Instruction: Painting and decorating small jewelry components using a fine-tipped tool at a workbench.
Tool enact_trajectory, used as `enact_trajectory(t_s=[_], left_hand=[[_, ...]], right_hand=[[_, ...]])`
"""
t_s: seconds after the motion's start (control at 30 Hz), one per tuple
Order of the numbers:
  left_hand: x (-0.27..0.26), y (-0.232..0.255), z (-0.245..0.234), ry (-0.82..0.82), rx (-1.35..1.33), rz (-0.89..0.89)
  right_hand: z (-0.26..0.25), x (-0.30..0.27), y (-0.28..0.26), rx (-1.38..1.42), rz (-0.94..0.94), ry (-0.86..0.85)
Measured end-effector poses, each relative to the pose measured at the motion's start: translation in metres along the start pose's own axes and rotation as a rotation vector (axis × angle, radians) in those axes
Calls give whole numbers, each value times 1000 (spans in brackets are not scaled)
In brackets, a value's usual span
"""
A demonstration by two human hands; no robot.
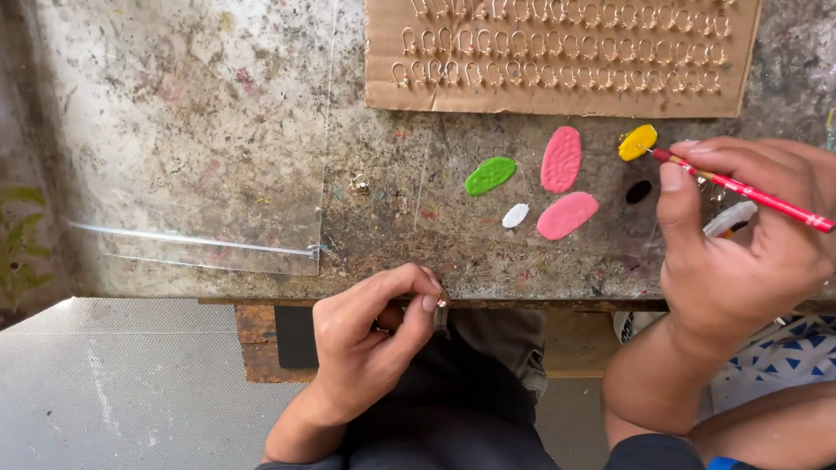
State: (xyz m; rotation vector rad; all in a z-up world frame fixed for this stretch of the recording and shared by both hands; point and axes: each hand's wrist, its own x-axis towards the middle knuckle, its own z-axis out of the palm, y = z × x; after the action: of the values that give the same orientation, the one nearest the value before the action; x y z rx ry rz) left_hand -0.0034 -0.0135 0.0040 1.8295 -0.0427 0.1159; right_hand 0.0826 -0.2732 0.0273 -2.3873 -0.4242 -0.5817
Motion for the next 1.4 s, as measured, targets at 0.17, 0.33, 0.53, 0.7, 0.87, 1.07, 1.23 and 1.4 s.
enact_trajectory(t_s=[0.17, 0.33, 0.53, 0.7, 0.87, 1.07, 1.23, 1.4], left_hand=[[-1, -1, 2, 19, -47, -20], [-1, 0, 1, 20, -59, -28], [-2, 0, -8, -26, -40, -45], [-2, -1, -12, -65, -33, -52], [-2, -4, -14, -98, -82, -15], [0, -3, -15, -107, -92, -5], [-1, -4, -14, -99, -101, -8], [-1, -4, -14, -96, -98, -1]], right_hand=[[1, 0, 2, 7, -7, -12], [4, -6, 0, 97, 13, 84], [15, -35, -56, 549, 267, -28], [28, -26, -92, 599, 175, -379], [38, -32, -97, 566, 202, -295], [39, -29, -101, 499, 194, -291], [41, -32, -99, 499, 182, -279], [40, -31, -99, 487, 186, -282]])
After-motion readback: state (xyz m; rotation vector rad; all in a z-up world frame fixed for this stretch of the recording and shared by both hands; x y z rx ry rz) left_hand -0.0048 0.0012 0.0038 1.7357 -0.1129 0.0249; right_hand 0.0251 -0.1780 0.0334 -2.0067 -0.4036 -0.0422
